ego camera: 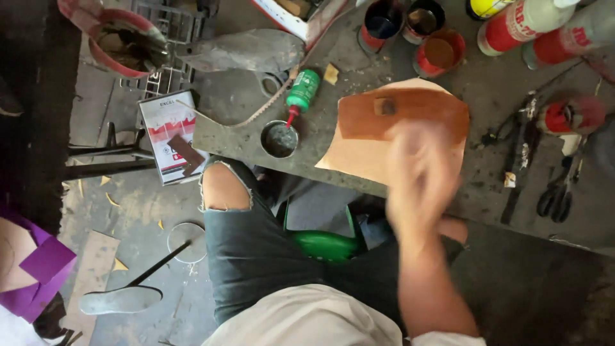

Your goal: Applying dye or stain to a piece of leather using a sponge and a brush applicator at a workbench.

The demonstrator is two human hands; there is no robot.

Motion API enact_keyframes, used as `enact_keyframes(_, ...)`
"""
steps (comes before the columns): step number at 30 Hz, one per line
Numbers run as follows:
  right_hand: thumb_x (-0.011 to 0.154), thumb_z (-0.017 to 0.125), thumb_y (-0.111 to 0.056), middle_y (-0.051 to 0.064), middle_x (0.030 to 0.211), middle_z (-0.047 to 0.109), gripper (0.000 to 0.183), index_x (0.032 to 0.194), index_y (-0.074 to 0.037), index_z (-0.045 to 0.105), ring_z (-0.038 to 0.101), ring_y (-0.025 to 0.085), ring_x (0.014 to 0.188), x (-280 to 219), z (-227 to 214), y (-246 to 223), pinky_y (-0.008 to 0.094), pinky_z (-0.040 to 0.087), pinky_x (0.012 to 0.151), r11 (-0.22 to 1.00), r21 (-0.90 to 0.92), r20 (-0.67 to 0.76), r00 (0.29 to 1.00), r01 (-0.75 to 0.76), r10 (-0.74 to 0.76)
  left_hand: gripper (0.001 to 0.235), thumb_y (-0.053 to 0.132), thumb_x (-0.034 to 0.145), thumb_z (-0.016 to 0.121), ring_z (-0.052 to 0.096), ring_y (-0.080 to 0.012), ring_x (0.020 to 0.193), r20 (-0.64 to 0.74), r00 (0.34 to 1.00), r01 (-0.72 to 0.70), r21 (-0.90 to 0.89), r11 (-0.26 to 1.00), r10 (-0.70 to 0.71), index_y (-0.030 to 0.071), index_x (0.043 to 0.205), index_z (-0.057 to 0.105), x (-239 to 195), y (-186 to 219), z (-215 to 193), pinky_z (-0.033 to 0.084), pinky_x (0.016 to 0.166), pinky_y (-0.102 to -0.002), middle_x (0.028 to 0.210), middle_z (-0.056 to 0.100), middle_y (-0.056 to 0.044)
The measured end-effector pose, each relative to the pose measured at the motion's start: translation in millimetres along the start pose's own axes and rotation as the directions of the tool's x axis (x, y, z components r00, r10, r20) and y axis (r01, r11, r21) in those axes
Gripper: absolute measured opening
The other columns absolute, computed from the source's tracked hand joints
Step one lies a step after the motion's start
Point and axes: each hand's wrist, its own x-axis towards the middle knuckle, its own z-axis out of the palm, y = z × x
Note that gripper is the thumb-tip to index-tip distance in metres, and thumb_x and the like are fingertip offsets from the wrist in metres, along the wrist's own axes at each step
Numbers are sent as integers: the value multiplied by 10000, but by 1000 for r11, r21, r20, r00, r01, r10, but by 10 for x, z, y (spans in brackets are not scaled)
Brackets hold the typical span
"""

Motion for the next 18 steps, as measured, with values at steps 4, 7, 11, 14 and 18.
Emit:
enact_keyframes(4,816,632,-745,68,1036,583,591,1000,-183,632,542,450,1228,-283,-255,-617,596,408,1168,916,155,293,868,370,-401,121,187,875,699,692,-405,705,20,999,-32,2,999,32,126,973,663,948,759,-102,577,616,-493,812,641,-95)
enact_keyframes(7,685,914,-492,107,926,625,541,910,-61,677,684,504,1086,-439,-210,-609,690,487,1104,898,318,184,909,304,-373,72,174,884,691,695,-409,663,37,997,-66,0,998,66,125,930,666,1680,1032,-75,582,580,-495,765,635,-89)
enact_keyframes(11,818,838,-194,102,841,638,199,845,-52,700,740,410,884,-598,-315,-54,526,610,836,966,212,242,950,146,-197,87,180,894,713,719,-406,655,54,992,-109,-88,990,114,96,877,693,2631,995,260,599,592,-488,712,667,-108)
enact_keyframes(14,789,867,-206,116,833,645,251,870,-46,691,703,391,817,-716,-323,443,482,575,742,994,-34,237,968,99,-88,170,232,889,761,733,-414,667,2,988,-154,-151,977,156,75,837,724,3178,826,507,607,639,-500,669,698,-143)
enact_keyframes(18,873,887,-295,98,580,507,350,730,-99,635,629,386,614,-829,-362,1118,457,491,578,961,-260,138,981,-98,137,265,460,843,800,760,-360,714,-197,978,-69,-31,997,62,202,814,748,3625,772,690,571,789,-488,664,733,-97)
